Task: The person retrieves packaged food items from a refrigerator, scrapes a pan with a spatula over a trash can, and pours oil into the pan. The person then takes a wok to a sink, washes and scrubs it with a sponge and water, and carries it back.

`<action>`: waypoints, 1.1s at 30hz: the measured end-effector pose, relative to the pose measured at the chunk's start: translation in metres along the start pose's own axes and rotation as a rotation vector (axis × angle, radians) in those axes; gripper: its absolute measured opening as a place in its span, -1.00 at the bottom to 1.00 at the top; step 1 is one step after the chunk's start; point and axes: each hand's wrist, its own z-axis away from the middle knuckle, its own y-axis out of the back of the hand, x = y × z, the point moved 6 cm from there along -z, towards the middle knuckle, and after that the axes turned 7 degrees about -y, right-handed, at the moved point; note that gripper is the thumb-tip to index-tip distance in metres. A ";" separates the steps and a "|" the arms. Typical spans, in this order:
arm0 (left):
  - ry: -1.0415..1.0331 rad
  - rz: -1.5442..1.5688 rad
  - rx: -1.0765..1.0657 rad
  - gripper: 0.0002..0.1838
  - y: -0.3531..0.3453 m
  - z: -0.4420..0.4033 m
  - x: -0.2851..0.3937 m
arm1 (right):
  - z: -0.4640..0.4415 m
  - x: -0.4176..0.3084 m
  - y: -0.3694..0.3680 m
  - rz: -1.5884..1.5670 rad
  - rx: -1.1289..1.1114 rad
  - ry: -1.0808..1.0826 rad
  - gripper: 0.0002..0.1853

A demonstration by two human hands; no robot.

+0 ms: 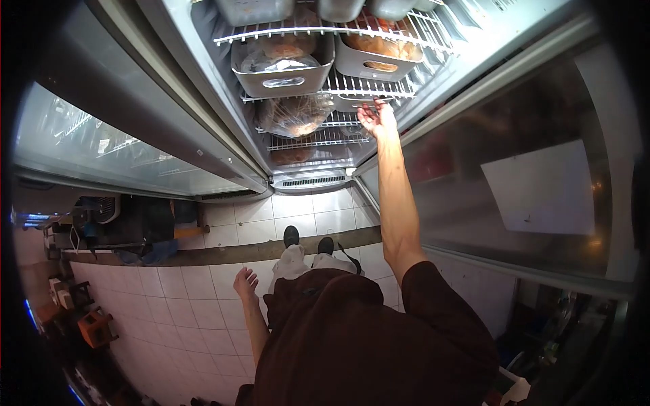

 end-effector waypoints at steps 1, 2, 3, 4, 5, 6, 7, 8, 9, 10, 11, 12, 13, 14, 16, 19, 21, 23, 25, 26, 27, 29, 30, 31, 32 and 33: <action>-0.017 -0.017 -0.045 -0.72 -0.013 -0.001 0.003 | -0.005 0.005 0.001 0.071 0.083 -0.082 -0.65; -0.038 -0.030 -0.091 -0.73 -0.026 -0.005 0.008 | -0.015 0.006 0.002 0.143 0.162 -0.162 -0.61; -0.060 -0.023 -0.171 -0.73 -0.041 -0.011 0.009 | -0.044 0.011 0.008 0.152 0.057 -0.181 -0.52; -0.083 -0.016 -0.251 -0.74 -0.056 -0.020 0.009 | -0.062 0.010 0.006 0.215 -0.010 -0.181 -0.60; -0.108 -0.011 -0.331 -0.75 -0.071 -0.026 0.014 | -0.071 0.005 0.005 0.225 0.000 -0.047 -0.66; -0.143 -0.044 -0.358 -0.76 -0.086 -0.020 0.030 | -0.079 0.000 0.005 0.233 0.012 0.085 -0.73; -0.177 -0.075 -0.383 -0.77 -0.104 0.000 0.052 | -0.098 -0.001 0.009 0.178 0.037 0.053 -0.84; -0.207 -0.105 -0.405 -0.78 -0.118 0.016 0.069 | -0.087 -0.004 0.008 0.129 0.100 0.124 -0.85; -0.234 -0.073 -0.450 -0.78 -0.127 0.024 0.079 | -0.062 -0.003 0.003 0.080 0.167 0.193 -0.86; -0.249 -0.061 -0.455 -0.78 -0.132 0.029 0.088 | -0.031 -0.006 0.000 0.033 0.233 0.265 -0.87; -0.257 -0.048 -0.460 -0.78 -0.135 0.036 0.093 | 0.001 -0.003 0.004 0.121 0.234 0.157 -0.84; -0.259 -0.038 -0.465 -0.78 -0.138 0.044 0.095 | 0.022 0.003 0.013 0.139 0.174 0.195 -0.79; -0.259 -0.050 -0.490 -0.78 -0.143 0.054 0.097 | 0.037 0.013 0.027 0.074 0.120 0.175 -0.79; -0.259 -0.063 -0.516 -0.77 -0.150 0.064 0.099 | 0.059 0.019 0.034 0.126 0.133 0.168 -0.77; -0.300 -0.115 -0.600 -0.76 -0.172 0.082 0.112 | 0.108 0.028 0.042 0.114 0.097 0.209 -0.79; -0.454 -0.202 -0.788 -0.76 -0.224 0.116 0.138 | 0.129 0.044 0.063 0.072 0.080 0.189 -0.82; -0.619 -0.254 -0.887 -0.77 -0.266 0.149 0.165 | 0.143 0.050 0.069 0.067 0.027 0.187 -0.80; -0.889 -0.332 -0.918 -0.78 -0.305 0.191 0.201 | 0.149 0.051 0.069 0.075 0.020 0.203 -0.78; -1.158 -0.375 -0.936 -0.76 -0.343 0.223 0.229 | 0.148 0.055 0.071 0.096 -0.001 0.205 -0.76; -1.246 -0.378 -0.949 -0.74 -0.364 0.234 0.240 | 0.149 0.057 0.073 0.092 -0.026 0.199 -0.74; -1.293 -0.371 -0.878 -0.70 -0.386 0.236 0.246 | 0.149 0.057 0.073 0.090 -0.054 0.197 -0.73; -1.407 -0.263 -0.687 -0.63 -0.434 0.237 0.255 | 0.150 0.055 0.068 0.098 -0.131 0.200 -0.68; -1.471 -0.165 -0.568 -0.62 -0.456 0.229 0.255 | 0.150 0.054 0.068 0.110 -0.113 0.187 -0.67; -1.277 -0.161 -0.688 -0.62 -0.487 0.201 0.244 | 0.150 0.053 0.067 0.124 -0.096 0.173 -0.67; -1.080 -0.154 -0.798 -0.63 -0.516 0.171 0.231 | 0.149 0.050 0.067 0.139 -0.081 0.159 -0.66; -0.882 -0.146 -0.902 -0.63 -0.527 0.170 0.231 | 0.145 0.050 0.070 0.140 -0.102 0.148 -0.67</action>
